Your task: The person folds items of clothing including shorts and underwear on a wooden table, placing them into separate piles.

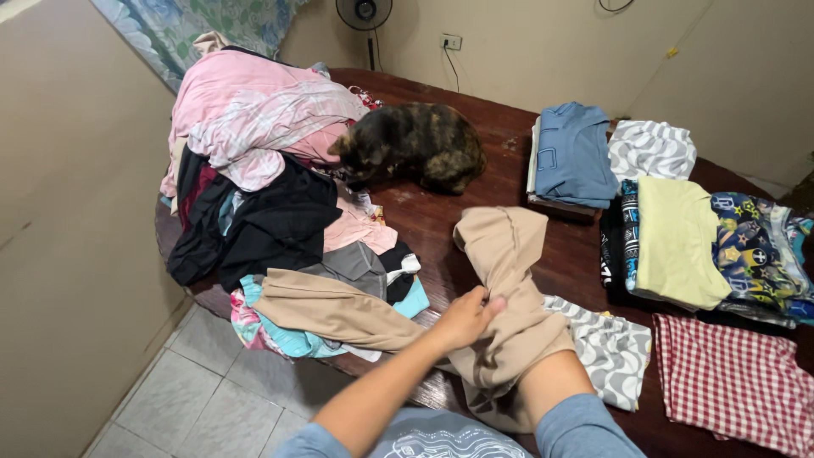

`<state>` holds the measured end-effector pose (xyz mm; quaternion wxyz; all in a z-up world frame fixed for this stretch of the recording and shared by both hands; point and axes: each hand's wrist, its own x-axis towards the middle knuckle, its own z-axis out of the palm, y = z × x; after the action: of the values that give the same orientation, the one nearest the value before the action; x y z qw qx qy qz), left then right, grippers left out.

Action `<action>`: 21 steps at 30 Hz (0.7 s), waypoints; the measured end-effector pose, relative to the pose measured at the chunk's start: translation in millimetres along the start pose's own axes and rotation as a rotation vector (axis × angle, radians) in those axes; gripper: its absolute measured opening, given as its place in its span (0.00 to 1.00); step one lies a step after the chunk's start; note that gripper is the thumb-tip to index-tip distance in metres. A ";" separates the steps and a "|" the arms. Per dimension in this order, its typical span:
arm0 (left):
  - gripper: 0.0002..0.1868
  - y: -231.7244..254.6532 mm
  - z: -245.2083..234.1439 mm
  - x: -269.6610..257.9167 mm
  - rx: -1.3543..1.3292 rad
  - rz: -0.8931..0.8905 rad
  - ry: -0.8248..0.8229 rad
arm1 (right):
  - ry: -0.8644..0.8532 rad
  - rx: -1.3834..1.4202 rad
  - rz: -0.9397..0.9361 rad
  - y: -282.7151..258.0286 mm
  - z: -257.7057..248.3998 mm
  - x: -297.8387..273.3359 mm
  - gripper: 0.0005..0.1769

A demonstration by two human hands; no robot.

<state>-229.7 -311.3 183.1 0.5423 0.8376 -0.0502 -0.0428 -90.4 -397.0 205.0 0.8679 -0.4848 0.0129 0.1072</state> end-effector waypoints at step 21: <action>0.29 54.0 -20.8 -80.2 0.183 0.988 0.224 | -0.110 0.155 0.175 23.8 -30.8 17.0 0.28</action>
<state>-308.6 -304.0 242.3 0.4245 0.7574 -0.3850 0.3129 -76.0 -408.0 166.6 0.8895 -0.4066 0.0157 0.2077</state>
